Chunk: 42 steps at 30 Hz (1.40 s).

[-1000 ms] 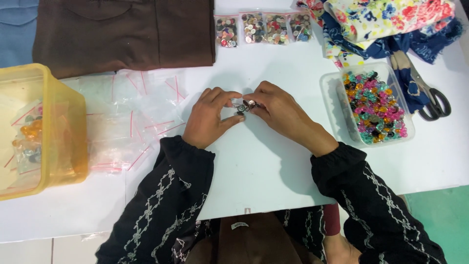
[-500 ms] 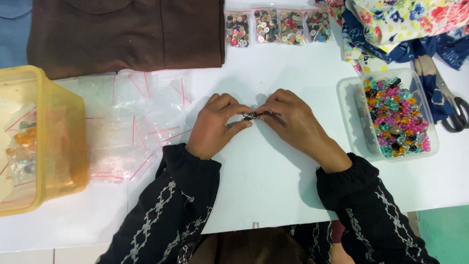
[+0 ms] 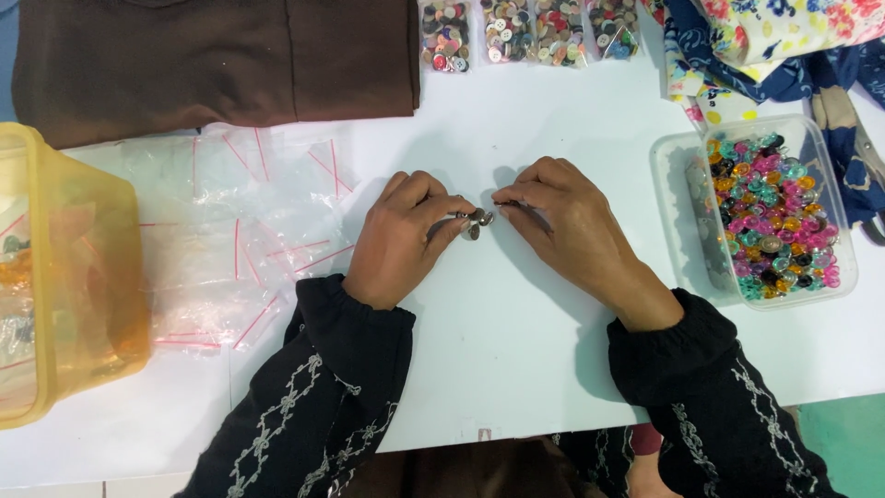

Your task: The person sorts various buttons and colorful beads by hand, placing selected items into small plastic bags.

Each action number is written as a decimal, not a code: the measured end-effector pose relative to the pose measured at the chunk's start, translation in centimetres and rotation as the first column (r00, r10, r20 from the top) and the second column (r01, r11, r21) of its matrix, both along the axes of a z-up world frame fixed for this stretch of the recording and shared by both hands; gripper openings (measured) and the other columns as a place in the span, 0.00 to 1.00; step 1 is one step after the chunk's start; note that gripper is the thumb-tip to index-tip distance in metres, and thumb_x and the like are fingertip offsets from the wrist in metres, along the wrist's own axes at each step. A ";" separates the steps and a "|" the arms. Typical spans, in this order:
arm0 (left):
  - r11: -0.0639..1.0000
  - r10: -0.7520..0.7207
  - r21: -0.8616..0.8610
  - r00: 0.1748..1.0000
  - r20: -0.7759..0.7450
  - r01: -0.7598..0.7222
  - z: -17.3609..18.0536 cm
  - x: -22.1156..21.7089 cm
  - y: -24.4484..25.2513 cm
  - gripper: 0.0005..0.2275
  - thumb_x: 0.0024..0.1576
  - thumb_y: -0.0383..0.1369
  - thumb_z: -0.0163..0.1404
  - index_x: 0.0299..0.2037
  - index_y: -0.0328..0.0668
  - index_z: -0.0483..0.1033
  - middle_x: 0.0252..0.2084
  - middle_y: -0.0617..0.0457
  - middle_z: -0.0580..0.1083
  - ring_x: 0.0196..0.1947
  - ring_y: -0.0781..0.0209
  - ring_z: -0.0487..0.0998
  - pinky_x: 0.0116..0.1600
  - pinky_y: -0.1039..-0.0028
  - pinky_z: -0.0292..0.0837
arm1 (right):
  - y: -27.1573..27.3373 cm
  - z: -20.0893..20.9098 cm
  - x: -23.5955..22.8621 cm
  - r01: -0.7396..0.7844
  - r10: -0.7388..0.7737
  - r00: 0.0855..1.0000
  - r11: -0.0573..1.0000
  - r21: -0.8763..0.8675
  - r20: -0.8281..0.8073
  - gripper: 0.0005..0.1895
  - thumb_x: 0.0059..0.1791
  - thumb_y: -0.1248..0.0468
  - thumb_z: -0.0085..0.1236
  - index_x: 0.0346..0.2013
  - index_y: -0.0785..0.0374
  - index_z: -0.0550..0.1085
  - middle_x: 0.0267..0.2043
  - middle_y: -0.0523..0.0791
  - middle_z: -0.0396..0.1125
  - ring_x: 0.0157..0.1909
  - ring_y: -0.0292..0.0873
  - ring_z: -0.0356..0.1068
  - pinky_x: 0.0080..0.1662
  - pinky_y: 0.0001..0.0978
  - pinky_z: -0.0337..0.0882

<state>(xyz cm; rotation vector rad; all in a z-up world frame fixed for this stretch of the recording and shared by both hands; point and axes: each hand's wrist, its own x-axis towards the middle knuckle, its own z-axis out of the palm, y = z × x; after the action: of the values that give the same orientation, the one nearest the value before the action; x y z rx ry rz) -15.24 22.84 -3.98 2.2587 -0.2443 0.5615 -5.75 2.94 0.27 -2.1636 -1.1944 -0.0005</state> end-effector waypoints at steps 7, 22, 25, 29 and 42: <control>1.000 -0.004 -0.015 1.000 0.018 0.005 0.1 0.1 0.0 0.02 0.59 0.24 0.59 0.38 0.40 0.82 0.30 0.51 0.68 0.33 0.57 0.70 0.40 0.70 0.71 | 0.0 0.1 -0.1 0.049 -0.043 0.992 0.998 0.050 -0.117 0.02 0.52 0.71 0.61 0.37 0.68 0.80 0.33 0.48 0.67 0.39 0.44 0.68 0.39 0.32 0.72; 1.000 0.018 -0.019 1.000 -0.022 -0.019 0.5 0.0 -0.1 0.03 0.60 0.25 0.57 0.42 0.39 0.82 0.30 0.50 0.69 0.33 0.57 0.71 0.38 0.69 0.71 | -0.2 -0.8 0.2 0.004 0.000 0.999 0.997 0.073 -0.047 0.07 0.49 0.70 0.66 0.42 0.64 0.80 0.37 0.48 0.66 0.43 0.48 0.67 0.43 0.35 0.72; 1.000 0.021 -0.020 1.000 -0.018 -0.021 0.4 0.0 -0.1 0.03 0.60 0.24 0.57 0.42 0.38 0.81 0.31 0.50 0.69 0.34 0.56 0.71 0.38 0.68 0.71 | 0.5 0.0 -0.5 -0.068 0.070 0.997 0.994 0.087 -0.025 0.08 0.48 0.70 0.65 0.42 0.64 0.79 0.42 0.49 0.66 0.46 0.50 0.66 0.46 0.39 0.72; 1.000 0.018 -0.005 1.000 -0.010 -0.018 0.5 0.0 -0.1 0.03 0.60 0.23 0.57 0.41 0.38 0.82 0.31 0.49 0.69 0.33 0.56 0.71 0.37 0.67 0.72 | 0.3 -0.4 -0.3 -0.109 0.107 0.994 0.993 0.048 0.036 0.08 0.49 0.70 0.65 0.42 0.62 0.80 0.44 0.48 0.67 0.48 0.50 0.67 0.48 0.40 0.71; 0.997 0.067 0.026 0.998 0.005 -0.067 0.2 0.1 0.1 0.05 0.58 0.23 0.59 0.43 0.39 0.82 0.32 0.50 0.68 0.35 0.56 0.69 0.40 0.67 0.71 | 0.4 -1.3 -0.1 -0.067 0.072 0.992 0.996 -0.056 0.107 0.06 0.49 0.68 0.65 0.40 0.61 0.81 0.44 0.46 0.68 0.50 0.48 0.67 0.51 0.40 0.68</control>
<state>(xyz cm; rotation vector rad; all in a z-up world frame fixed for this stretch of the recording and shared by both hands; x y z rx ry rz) -15.13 22.91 -3.78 2.2981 -0.1796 0.6012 -5.89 3.30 -1.04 -2.1902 -1.3452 -0.0587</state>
